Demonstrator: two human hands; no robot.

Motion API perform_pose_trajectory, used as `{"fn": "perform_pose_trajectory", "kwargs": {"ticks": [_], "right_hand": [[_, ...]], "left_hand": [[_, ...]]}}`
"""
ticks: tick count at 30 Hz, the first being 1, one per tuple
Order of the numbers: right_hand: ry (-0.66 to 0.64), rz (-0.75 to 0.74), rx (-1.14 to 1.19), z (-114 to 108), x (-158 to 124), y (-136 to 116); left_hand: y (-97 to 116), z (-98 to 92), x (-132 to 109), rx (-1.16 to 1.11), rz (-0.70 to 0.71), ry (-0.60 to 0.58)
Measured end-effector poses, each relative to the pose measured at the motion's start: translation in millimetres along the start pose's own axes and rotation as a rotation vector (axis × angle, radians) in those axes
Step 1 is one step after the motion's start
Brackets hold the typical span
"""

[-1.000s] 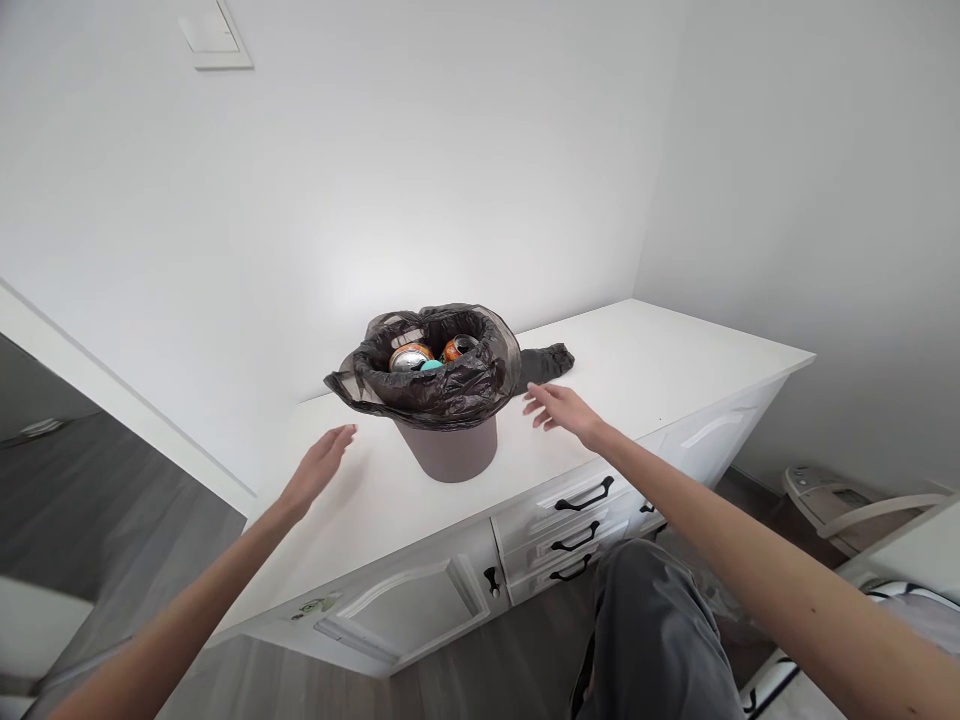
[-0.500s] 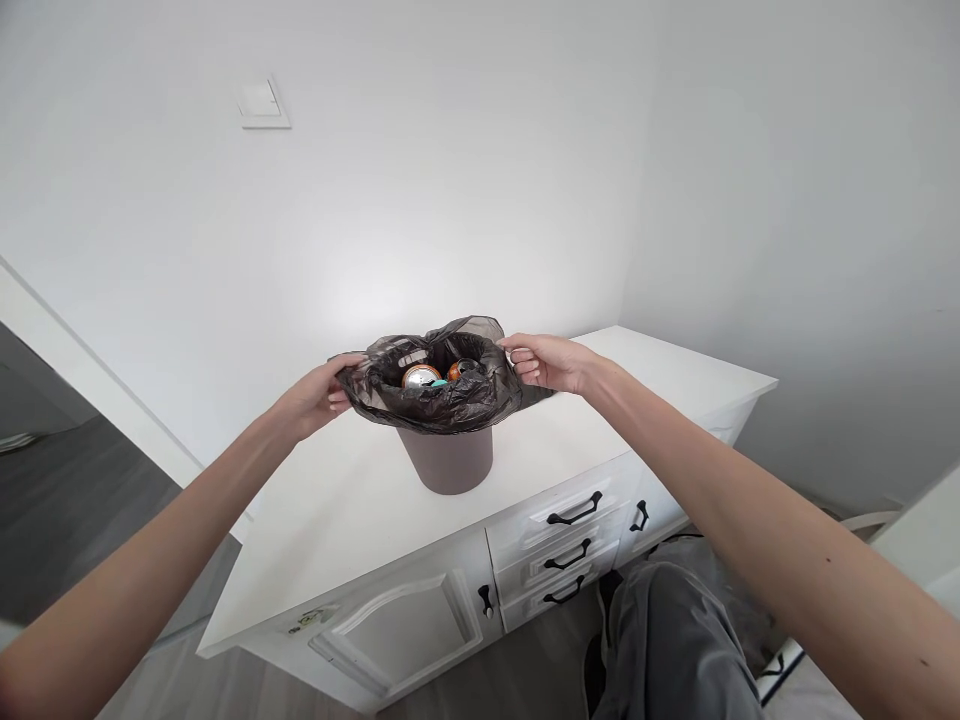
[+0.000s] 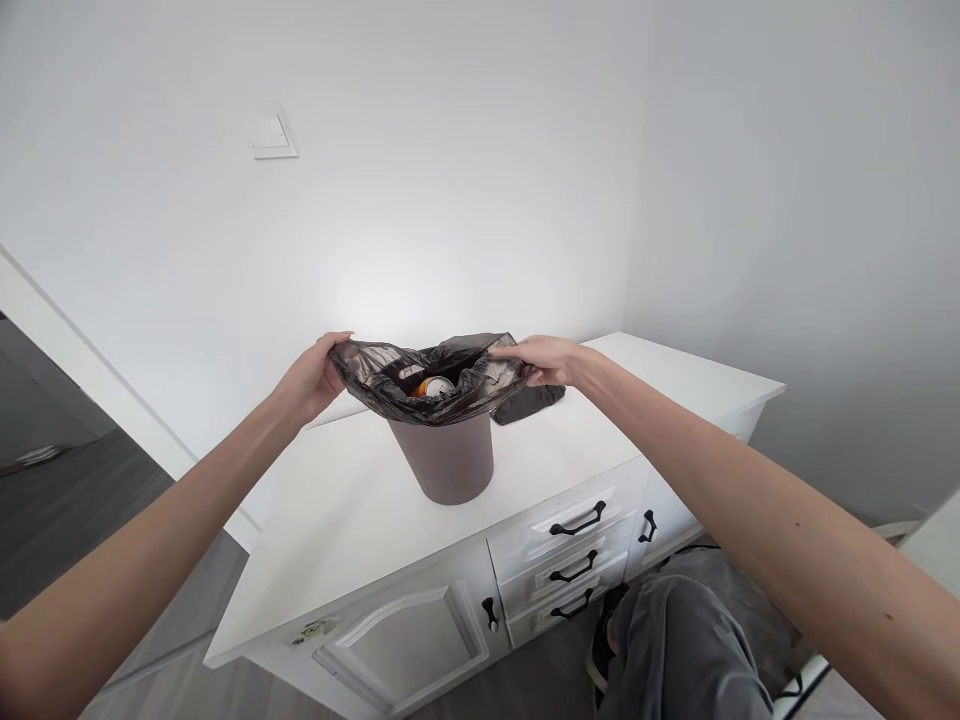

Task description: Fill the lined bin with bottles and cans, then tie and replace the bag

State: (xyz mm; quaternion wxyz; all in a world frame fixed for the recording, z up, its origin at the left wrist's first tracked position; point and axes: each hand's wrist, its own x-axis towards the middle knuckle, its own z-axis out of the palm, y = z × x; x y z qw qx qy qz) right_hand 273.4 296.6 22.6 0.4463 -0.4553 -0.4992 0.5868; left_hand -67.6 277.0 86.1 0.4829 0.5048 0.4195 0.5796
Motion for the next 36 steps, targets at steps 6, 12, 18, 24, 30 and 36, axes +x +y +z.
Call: {"fn": "perform_pose_trajectory", "kwargs": {"ticks": [6, 12, 18, 24, 30, 36], "right_hand": [[0.063, -0.218, 0.334, 23.3, 7.3, -37.3], [0.127, -0.282, 0.610, 46.5, 9.1, -46.1], [0.396, -0.199, 0.704, 42.9, 22.5, -41.6], [0.426, -0.237, 0.550, 30.6, 42.9, -31.1], [0.383, -0.268, 0.516, 34.9, 46.3, -17.9], [0.303, -0.332, 0.591, 39.1, 35.1, -29.4]], "left_hand": [[9.7, 10.8, 13.9, -0.142, 0.074, 0.037], [7.3, 22.1, 27.4, -0.365, 0.174, 0.148], [2.9, 25.3, 36.3, -0.471, 0.165, 0.233], [1.3, 46.5, 47.1, -0.422, 0.110, 0.143], [5.3, 75.5, 68.9, -0.359, 0.084, 0.021], [33.5, 66.3, 95.8, -0.378, 0.195, -0.002]]}}
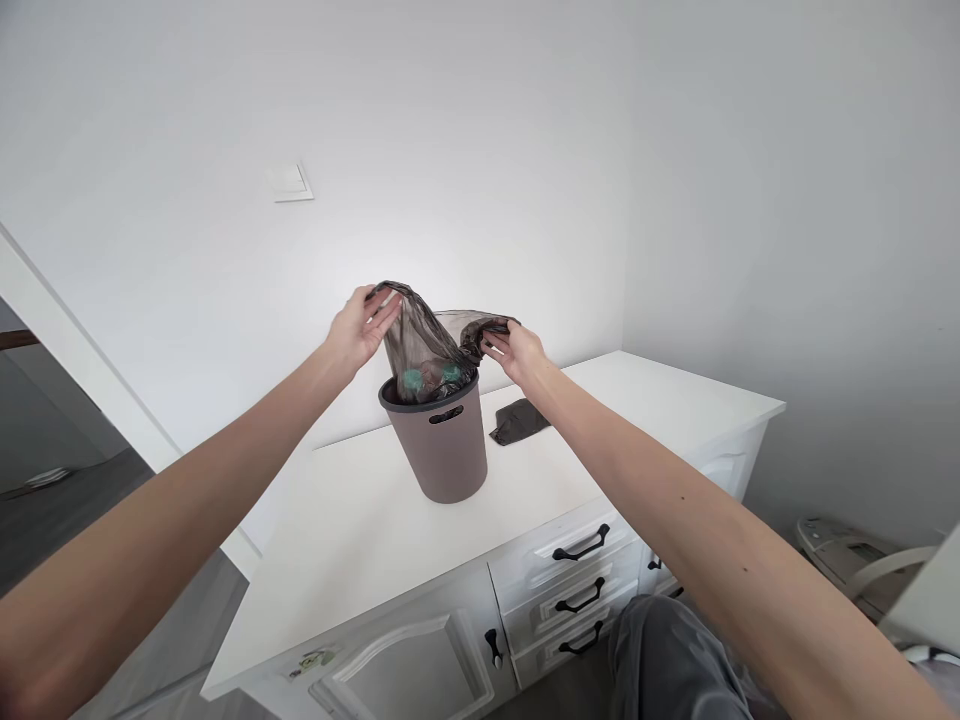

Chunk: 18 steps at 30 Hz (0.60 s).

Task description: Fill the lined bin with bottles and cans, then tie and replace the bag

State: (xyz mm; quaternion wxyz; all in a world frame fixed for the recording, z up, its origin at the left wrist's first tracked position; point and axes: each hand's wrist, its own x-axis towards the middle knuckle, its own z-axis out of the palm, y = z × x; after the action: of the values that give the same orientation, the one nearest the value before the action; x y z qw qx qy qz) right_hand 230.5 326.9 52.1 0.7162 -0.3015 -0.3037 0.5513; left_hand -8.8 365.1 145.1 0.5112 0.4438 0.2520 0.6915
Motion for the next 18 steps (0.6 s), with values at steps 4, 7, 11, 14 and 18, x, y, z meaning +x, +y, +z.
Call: {"fn": "perform_pose_trajectory", "kwargs": {"ticks": [4, 7, 11, 14, 18], "right_hand": [[-0.078, -0.067, 0.019, 12.3, -4.6, -24.6], [-0.089, -0.101, 0.060, 24.1, -11.0, -43.4], [-0.104, -0.129, 0.112, 38.8, -20.9, -63.3], [-0.133, -0.188, 0.116, 48.6, -24.8, -78.0], [-0.198, -0.327, 0.049, 63.7, -29.9, -102.2]], "left_hand": [[34.6, -6.7, 1.7, -0.027, 0.091, 0.002], [62.2, -8.4, -9.3, -0.031, 0.165, 0.034], [94.6, -5.5, -27.7, -0.004, 0.258, 0.032], [118.8, -2.2, -34.6, 0.003, 0.318, -0.012], [165.2, -0.5, -37.1, -0.029, 0.415, -0.071]]}}
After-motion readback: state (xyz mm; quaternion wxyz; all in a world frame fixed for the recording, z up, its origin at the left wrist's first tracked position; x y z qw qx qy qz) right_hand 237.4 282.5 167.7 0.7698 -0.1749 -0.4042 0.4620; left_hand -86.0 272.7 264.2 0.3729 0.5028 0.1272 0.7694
